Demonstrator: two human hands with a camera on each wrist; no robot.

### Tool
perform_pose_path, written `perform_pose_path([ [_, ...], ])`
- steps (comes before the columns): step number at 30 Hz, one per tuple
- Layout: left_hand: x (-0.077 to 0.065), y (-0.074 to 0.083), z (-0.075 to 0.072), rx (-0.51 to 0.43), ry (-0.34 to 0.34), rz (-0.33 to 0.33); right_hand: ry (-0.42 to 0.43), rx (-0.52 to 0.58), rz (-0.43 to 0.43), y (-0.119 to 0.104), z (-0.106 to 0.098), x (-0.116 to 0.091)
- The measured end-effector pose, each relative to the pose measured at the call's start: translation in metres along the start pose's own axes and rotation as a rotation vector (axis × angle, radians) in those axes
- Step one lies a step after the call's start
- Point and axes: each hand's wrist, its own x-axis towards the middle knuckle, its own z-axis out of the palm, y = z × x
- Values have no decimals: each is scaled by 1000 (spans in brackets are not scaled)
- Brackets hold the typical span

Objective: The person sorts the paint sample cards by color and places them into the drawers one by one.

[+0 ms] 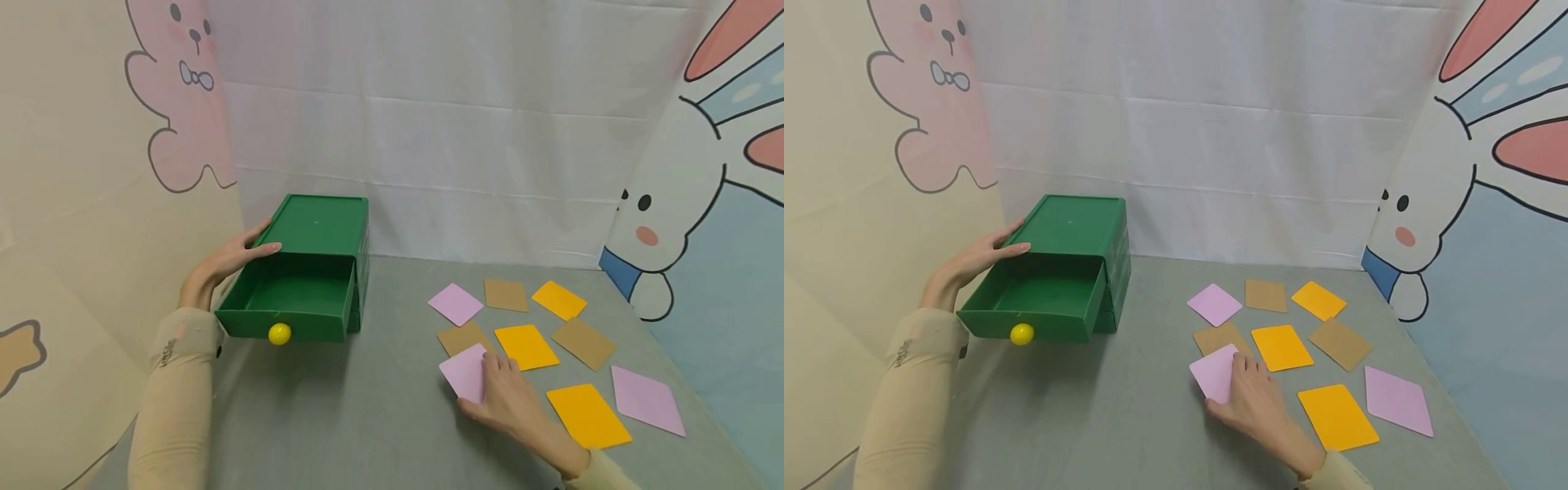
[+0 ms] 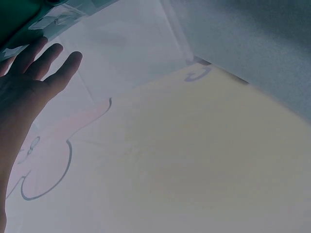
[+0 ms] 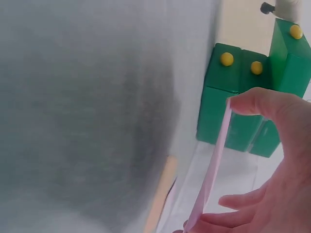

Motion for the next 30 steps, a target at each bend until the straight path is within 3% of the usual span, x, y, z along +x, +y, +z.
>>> perform_pose_path([
  [12, 0, 1, 1, 10, 7, -3, 14, 194, -117, -37, -26, 43],
  [19, -1, 2, 2, 8, -1, 4, -45, 239, -143, -59, -43, 62],
  [30, 5, 1, -3, 28, -13, 1, -46, 268, -261, -90, -80, 96],
])
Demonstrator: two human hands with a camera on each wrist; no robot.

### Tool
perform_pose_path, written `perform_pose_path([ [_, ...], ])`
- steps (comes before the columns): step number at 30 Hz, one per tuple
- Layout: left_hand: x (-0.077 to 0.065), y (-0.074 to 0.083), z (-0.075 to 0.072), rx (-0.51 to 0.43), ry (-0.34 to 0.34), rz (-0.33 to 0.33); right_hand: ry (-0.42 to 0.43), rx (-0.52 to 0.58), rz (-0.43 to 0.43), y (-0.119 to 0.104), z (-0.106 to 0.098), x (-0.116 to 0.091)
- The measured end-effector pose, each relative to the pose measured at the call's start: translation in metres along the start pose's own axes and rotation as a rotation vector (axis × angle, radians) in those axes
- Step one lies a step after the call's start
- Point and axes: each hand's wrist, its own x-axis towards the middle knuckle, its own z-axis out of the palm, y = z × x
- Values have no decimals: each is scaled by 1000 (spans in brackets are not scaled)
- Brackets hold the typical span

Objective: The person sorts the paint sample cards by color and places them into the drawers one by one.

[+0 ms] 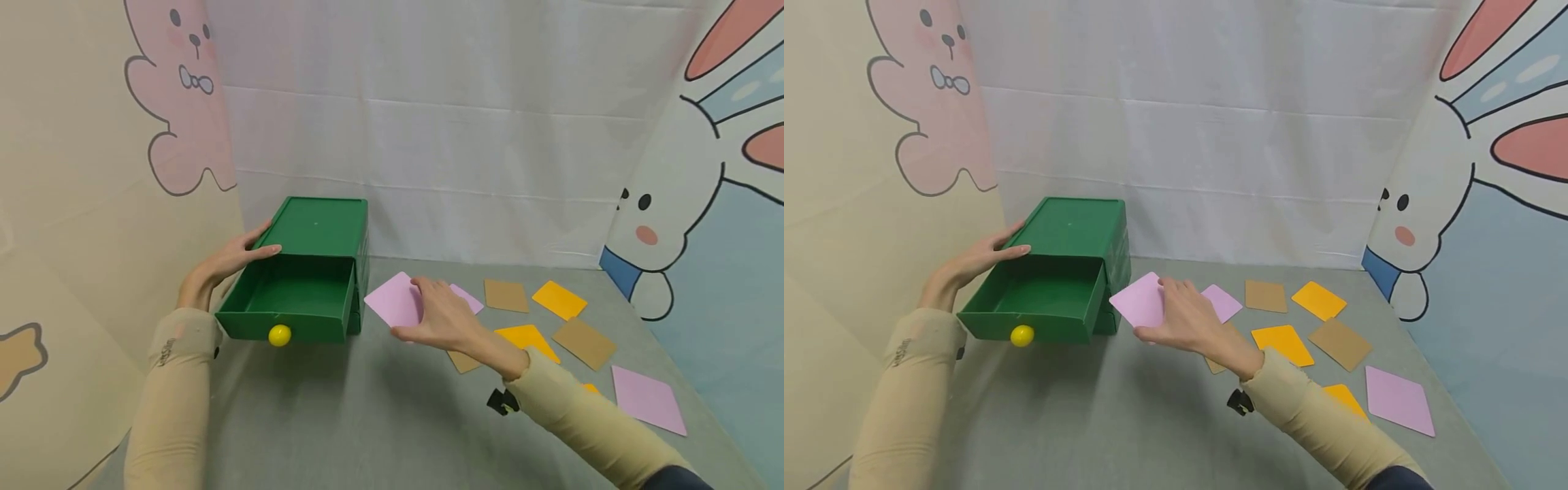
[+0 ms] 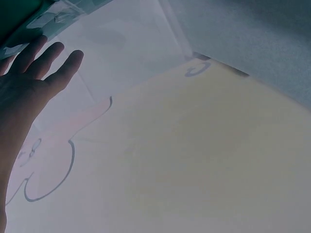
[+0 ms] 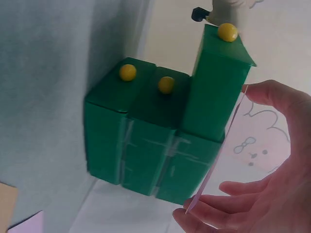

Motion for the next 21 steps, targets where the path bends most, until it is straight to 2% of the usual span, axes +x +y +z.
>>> perform_pose_path([
  [9, -1, 7, -2, -2, -10, -24, -23, 15, -71, -31, -15, 25],
  [17, -21, 34, -3, -27, -25, -48, -42, 4, -118, -60, -9, 49],
  [21, -11, 17, -1, -5, -13, -54, -45, 11, -160, -73, -4, 61],
])
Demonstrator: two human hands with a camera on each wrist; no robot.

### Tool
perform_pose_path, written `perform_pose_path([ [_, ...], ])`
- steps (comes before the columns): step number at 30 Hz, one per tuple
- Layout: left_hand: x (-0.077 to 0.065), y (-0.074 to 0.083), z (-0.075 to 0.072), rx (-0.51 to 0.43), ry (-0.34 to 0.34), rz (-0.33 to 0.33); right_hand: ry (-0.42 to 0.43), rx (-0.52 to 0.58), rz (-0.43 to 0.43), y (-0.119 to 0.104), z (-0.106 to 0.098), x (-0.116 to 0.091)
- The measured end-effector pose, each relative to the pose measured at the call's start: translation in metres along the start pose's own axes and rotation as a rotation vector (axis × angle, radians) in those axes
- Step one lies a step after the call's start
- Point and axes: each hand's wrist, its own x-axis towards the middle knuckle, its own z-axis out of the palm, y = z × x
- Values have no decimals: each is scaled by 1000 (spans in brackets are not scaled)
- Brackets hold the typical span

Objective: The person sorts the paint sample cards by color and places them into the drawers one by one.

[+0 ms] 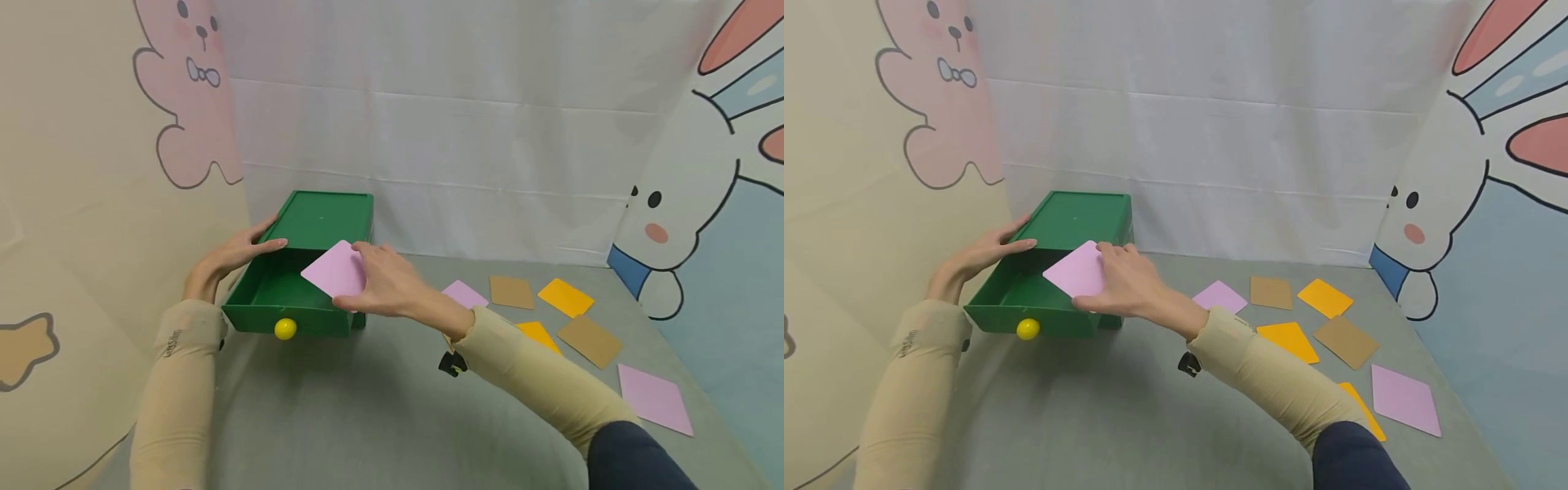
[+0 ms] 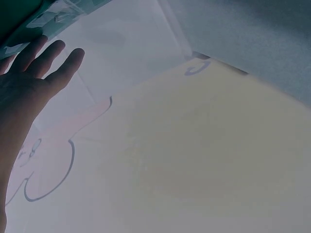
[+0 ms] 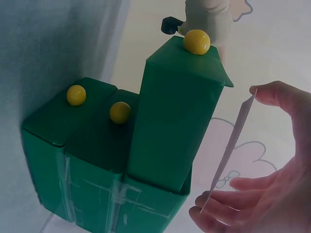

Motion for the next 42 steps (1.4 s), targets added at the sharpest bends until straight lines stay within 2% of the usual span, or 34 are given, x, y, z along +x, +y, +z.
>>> perform_pose_path([
  [3, 11, -15, 1, 15, 12, -6, -3, -6, -30, -6, 3, 9],
  [7, 13, -17, 1, 11, 16, -11, -15, -24, -58, -11, 8, 19],
  [17, 15, -11, 3, 6, 15, -20, -52, -72, -92, -16, 17, 34],
  [25, 12, -9, 3, 9, 9, -5, -90, -89, -121, -17, 22, 38],
  [33, 11, -10, 3, 9, 16, -1, -123, -71, -127, -14, 20, 39],
  [37, 10, -11, 2, 3, 22, -2, -54, 28, -112, -4, 16, 36],
  [42, 11, -14, 0, -2, 20, 0, 153, 157, -42, 32, 16, 24],
])
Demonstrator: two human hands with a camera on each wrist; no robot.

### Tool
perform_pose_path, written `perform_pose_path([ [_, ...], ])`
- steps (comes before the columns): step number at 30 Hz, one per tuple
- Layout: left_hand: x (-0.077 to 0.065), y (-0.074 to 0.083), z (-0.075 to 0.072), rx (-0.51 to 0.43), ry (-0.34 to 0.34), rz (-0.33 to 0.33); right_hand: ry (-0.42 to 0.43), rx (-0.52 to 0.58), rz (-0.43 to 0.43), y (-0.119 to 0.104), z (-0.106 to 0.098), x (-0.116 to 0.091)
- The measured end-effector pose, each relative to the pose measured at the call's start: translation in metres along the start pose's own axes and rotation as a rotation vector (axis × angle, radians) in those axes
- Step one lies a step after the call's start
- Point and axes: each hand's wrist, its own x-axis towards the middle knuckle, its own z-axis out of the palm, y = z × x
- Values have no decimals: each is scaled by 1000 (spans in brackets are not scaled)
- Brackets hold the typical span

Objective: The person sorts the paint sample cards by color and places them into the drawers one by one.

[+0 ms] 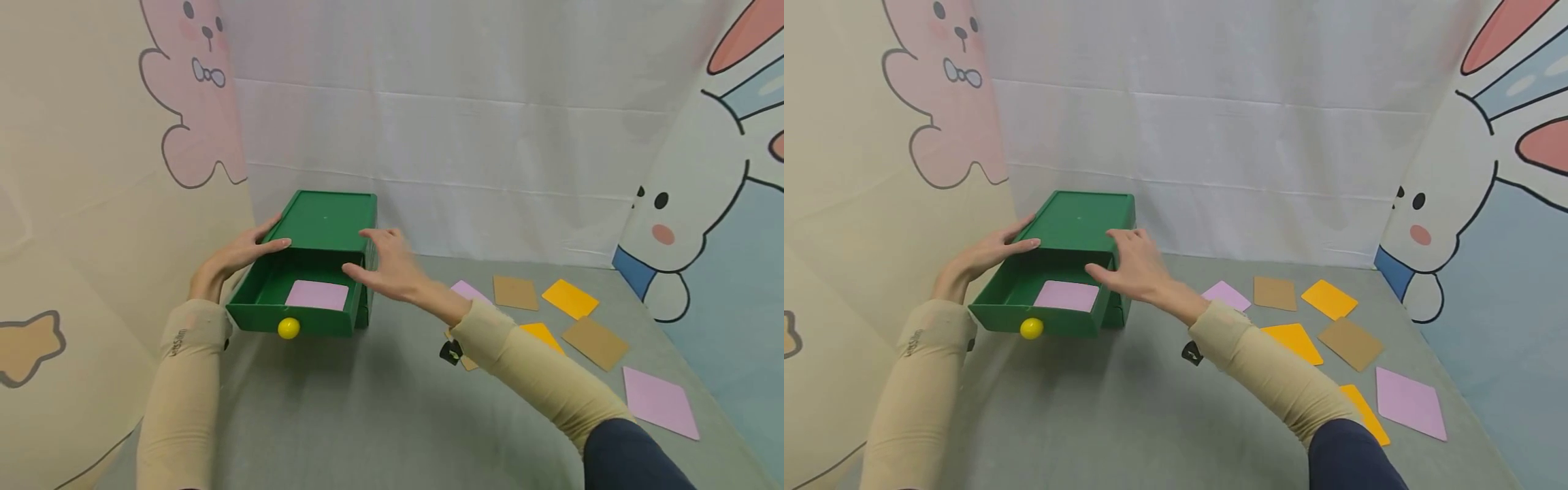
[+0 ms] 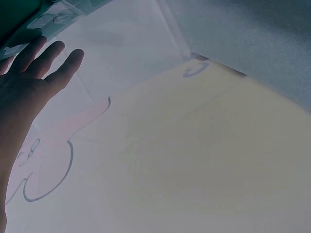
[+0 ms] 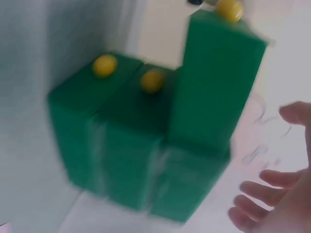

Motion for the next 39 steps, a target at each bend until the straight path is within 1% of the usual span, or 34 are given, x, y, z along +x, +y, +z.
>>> perform_pose_path([
  [3, 0, -1, -1, -4, 2, 12, 107, 2, 63, 37, -1, -10],
  [4, 0, -2, -2, -6, 4, 13, 125, -5, 83, 52, 0, -13],
  [6, 0, -2, -3, -9, 7, 20, 135, -30, 125, 82, 3, -20],
  [10, -1, 0, -3, -12, 5, 26, 92, -90, 176, 138, 10, -38],
  [12, -1, 0, -3, -11, 4, 28, 56, -113, 194, 159, 11, -46],
  [14, -2, 0, -2, -11, 5, 27, 9, -119, 228, 173, 12, -54],
  [16, -2, 0, -2, -13, 8, 27, -37, -130, 260, 185, 13, -61],
  [17, -5, 4, -2, -17, 5, 26, -62, -138, 276, 190, 13, -64],
  [22, -6, 3, 0, -14, 1, 31, -157, -175, 354, 218, 21, -79],
  [23, -6, 3, 0, -13, 1, 32, -170, -165, 372, 223, 22, -82],
  [24, -3, 0, 1, -9, 1, 37, -180, -152, 392, 228, 23, -85],
  [26, -4, 3, 1, -10, -4, 42, -198, -120, 435, 235, 24, -90],
  [28, -8, 8, 3, -17, -11, 37, -214, -123, 458, 243, 26, -93],
  [30, -13, 15, 4, -30, -18, 30, -222, -129, 474, 247, 26, -96],
  [34, -21, 25, 4, -41, -15, 25, -219, -151, 468, 248, 25, -98],
  [36, -22, 25, 4, -39, -9, 27, -209, -155, 460, 247, 24, -97],
  [39, -19, 21, 3, -29, -2, 28, -215, -166, 466, 247, 24, -95],
])
